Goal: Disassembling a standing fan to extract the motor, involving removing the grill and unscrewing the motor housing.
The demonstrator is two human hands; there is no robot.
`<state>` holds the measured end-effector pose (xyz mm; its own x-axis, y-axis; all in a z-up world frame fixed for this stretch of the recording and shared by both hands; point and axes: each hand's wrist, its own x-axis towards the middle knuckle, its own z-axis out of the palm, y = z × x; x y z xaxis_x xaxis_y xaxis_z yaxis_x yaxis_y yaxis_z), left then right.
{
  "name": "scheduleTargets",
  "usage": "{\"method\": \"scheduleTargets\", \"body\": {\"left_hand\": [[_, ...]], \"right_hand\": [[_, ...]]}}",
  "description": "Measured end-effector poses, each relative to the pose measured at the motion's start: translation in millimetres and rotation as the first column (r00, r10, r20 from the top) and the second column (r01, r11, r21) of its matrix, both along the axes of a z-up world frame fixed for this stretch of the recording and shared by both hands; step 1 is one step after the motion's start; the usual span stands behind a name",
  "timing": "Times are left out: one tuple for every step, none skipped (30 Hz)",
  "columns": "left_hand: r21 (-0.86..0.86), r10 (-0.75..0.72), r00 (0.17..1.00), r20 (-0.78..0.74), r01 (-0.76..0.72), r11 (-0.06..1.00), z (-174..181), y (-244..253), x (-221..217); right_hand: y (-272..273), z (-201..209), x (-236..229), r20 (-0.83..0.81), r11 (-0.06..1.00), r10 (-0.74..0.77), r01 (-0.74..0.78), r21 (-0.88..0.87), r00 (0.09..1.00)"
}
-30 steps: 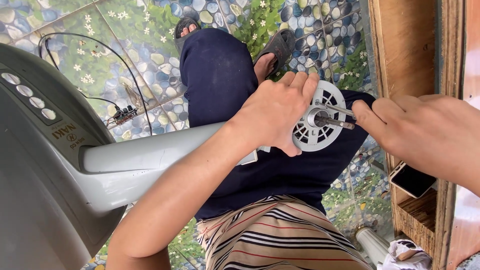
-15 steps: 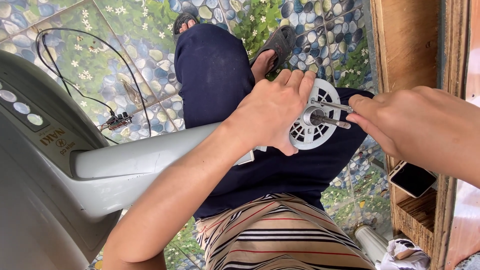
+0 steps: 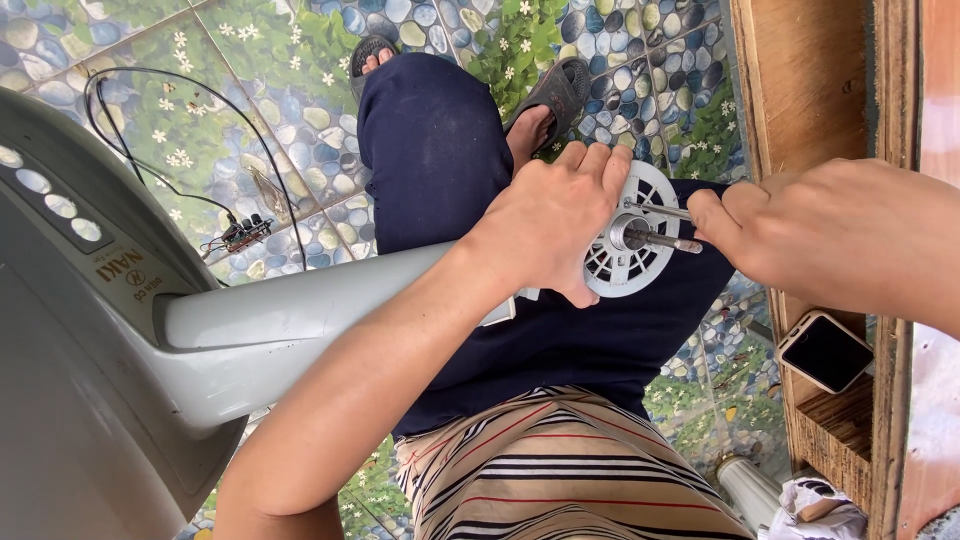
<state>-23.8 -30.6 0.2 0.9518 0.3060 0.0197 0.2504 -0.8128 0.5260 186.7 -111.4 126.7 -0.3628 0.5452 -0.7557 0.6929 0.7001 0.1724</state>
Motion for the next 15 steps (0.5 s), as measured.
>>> {"method": "scheduleTargets", "body": {"left_hand": [[0.003, -0.001, 1.0, 0.003, 0.001, 1.0, 0.5, 0.0, 1.5], [0.013, -0.011, 1.0, -0.001, 0.011, 1.0, 0.6, 0.2, 3.0], [0.015, -0.02, 1.0, -0.006, 0.02, 1.0, 0.5, -2.0, 3.6], [0.01, -0.019, 1.0, -0.006, 0.019, 1.0, -0.5, -3.0, 3.7], [0.022, -0.015, 1.0, 0.01, 0.015, 1.0, -1.6, -3.3, 3.7], [0.033, -0.012, 1.0, 0.025, 0.011, 0.999, -2.7, -3.5, 3.9], [0.032, -0.012, 1.0, 0.024, 0.011, 0.999, -3.0, -3.1, 3.8], [0.023, -0.003, 0.999, 0.039, 0.002, 1.0, -3.3, -2.8, 3.9], [0.014, 0.006, 0.999, 0.052, -0.007, 1.0, -3.7, -2.9, 3.6], [0.011, 0.007, 0.999, 0.049, -0.007, 1.0, -4.3, -3.6, 3.4], [0.043, 0.007, 0.999, 0.042, -0.008, 0.999, -4.6, -4.1, 3.6], [0.076, 0.007, 0.999, 0.035, -0.009, 0.997, -4.9, -4.6, 3.8], [0.072, 0.006, 0.999, 0.035, -0.008, 0.997, -6.1, -5.9, 4.5], [0.062, -0.001, 0.999, 0.034, -0.002, 0.998, -7.3, -7.2, 5.1], [0.053, -0.004, 0.999, 0.034, 0.002, 0.999, -8.3, -7.9, 5.6]], "right_hand": [[-1.0, -1.6, 4.8, 0.003, 1.0, -0.001, 0.001, 0.003, 1.0], [-1.8, -3.6, 9.4, 0.0, 0.995, 0.101, -0.101, 0.003, 0.995], [-3.5, -5.7, 13.8, -0.006, 0.979, 0.204, -0.204, -0.003, 0.979], [-4.8, -4.7, 11.2, -0.007, 0.979, 0.205, -0.205, -0.008, 0.979], [-5.4, -4.3, 8.8, 0.027, 0.999, 0.044, -0.043, -0.015, 0.999], [-6.0, -3.8, 6.6, 0.061, 0.993, -0.12, 0.121, -0.015, 0.991], [-4.8, -2.0, 1.4, 0.06, 0.993, -0.12, 0.121, -0.017, 0.991], [-3.5, -0.1, -3.6, 0.096, 0.967, -0.246, 0.251, -0.038, 0.964], [-2.5, 1.4, -8.7, 0.131, 0.924, -0.368, 0.378, -0.056, 0.92], [-2.1, 3.3, -13.9, 0.13, 0.924, -0.368, 0.378, -0.06, 0.921], [-1.8, 5.6, -19.1, 0.078, 0.892, -0.449, 0.452, -0.028, 0.89], [-1.6, 8.0, -24.3, 0.024, 0.851, -0.525, 0.525, 0.0, 0.851], [-1.3, 9.0, -28.4, 0.025, 0.851, -0.525, 0.526, -0.003, 0.851], [-0.9, 10.2, -32.6, 0.06, 0.828, -0.558, 0.56, -0.013, 0.827], [0.2, 11.2, -36.7, 0.094, 0.806, -0.588, 0.592, -0.02, 0.804]]}}
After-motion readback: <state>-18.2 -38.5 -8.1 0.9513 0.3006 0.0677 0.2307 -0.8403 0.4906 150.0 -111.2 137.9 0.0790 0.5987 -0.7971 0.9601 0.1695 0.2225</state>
